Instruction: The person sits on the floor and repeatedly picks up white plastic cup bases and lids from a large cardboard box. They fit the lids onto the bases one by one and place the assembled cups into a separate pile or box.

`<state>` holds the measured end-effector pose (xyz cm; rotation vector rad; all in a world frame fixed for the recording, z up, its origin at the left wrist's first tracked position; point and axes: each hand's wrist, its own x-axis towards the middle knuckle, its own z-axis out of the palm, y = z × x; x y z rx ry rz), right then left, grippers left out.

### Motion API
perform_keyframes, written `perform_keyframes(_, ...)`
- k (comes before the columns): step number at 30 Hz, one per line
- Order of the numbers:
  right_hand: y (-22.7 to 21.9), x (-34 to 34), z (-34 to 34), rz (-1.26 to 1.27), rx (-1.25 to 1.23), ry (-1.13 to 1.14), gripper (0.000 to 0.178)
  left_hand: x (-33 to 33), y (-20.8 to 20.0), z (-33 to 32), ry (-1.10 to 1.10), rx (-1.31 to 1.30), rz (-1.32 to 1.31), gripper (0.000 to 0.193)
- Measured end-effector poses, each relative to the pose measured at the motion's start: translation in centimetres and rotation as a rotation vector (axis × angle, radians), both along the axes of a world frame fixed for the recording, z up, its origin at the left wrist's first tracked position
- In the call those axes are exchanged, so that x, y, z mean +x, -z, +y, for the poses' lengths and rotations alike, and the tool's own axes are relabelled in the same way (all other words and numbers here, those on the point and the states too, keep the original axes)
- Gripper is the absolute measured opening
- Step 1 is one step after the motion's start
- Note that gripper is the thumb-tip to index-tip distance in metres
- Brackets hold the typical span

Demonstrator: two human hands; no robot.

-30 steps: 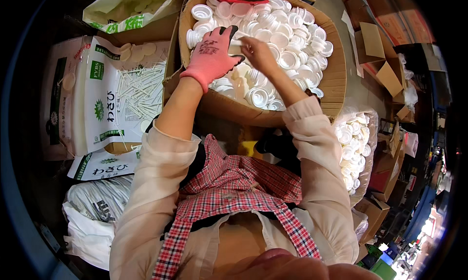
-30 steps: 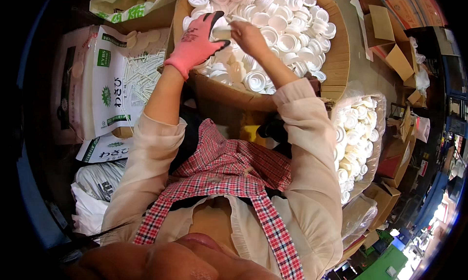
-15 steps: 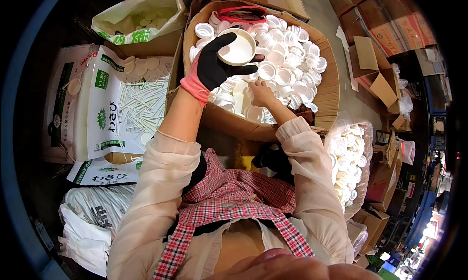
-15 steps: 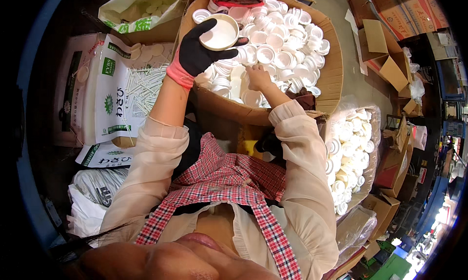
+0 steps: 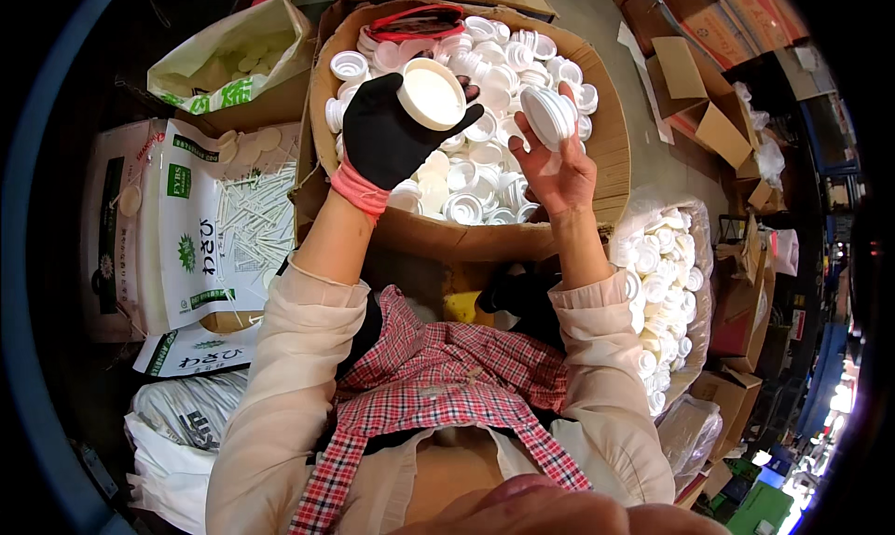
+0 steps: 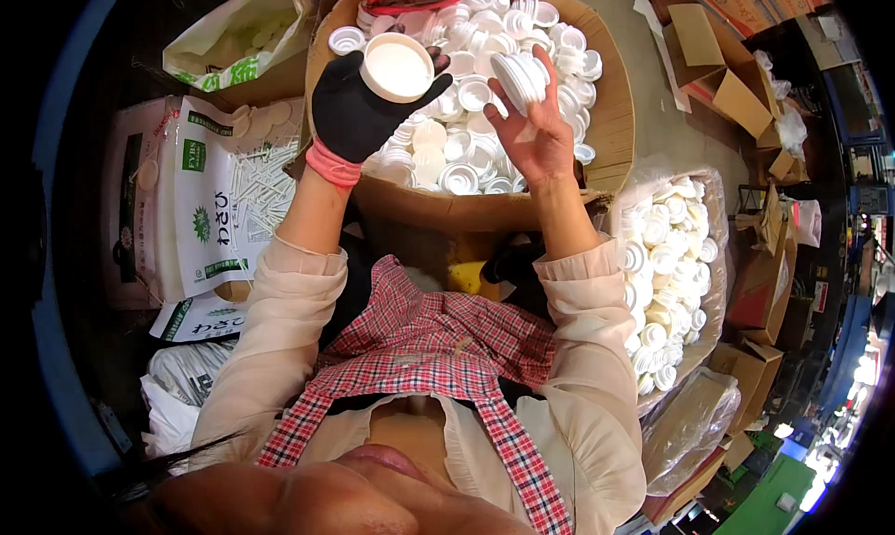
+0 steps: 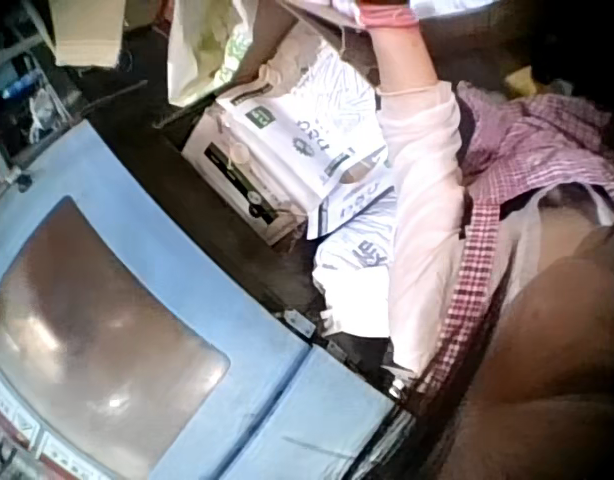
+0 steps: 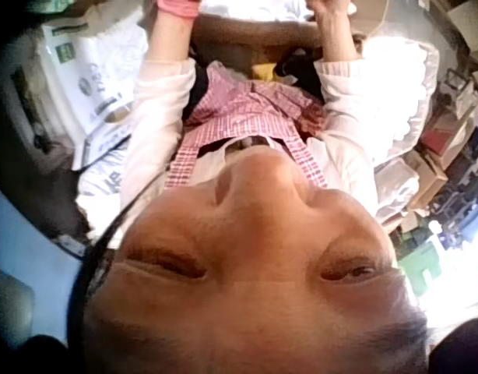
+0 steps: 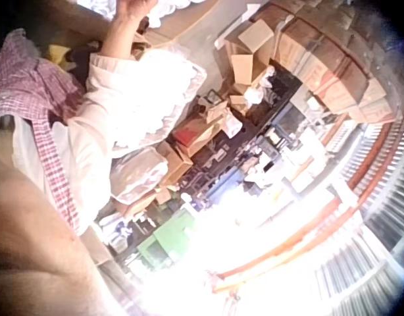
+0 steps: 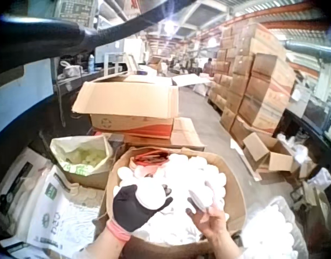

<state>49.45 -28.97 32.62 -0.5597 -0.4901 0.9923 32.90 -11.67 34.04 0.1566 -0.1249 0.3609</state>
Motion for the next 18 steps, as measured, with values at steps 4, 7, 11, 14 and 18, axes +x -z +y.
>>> perform_keyframes(4, 0.3, 0.8, -0.4, 0.096, 0.035, -0.021, 0.080, 0.5, 0.0, -0.9, 0.008, -0.048, -0.035, 0.052)
perform_keyframes(7, -0.5, 0.4, -0.6, 0.183, -0.013, 0.018, 0.064, 0.9, 0.7, -1.0, 0.087, -0.086, 0.043, 0.065)
perform_keyframes(11, -1.2, -0.1, -0.5, 0.075, -0.322, 0.088, 0.045, 1.6, 1.8, -0.9, 0.163, 0.123, 0.040, 0.075)
perform_keyframes(14, -0.4, -0.2, -0.2, -0.115, -0.479, 0.000, 0.043, 1.9, 1.0, -2.2, 0.165, 0.223, 0.010, 0.072)
perform_keyframes(18, -2.3, -1.5, -0.6, -0.417, -0.320, -0.111, 0.059, 1.7, 2.4, -2.6, -0.103, 0.566, 0.023, 0.068)
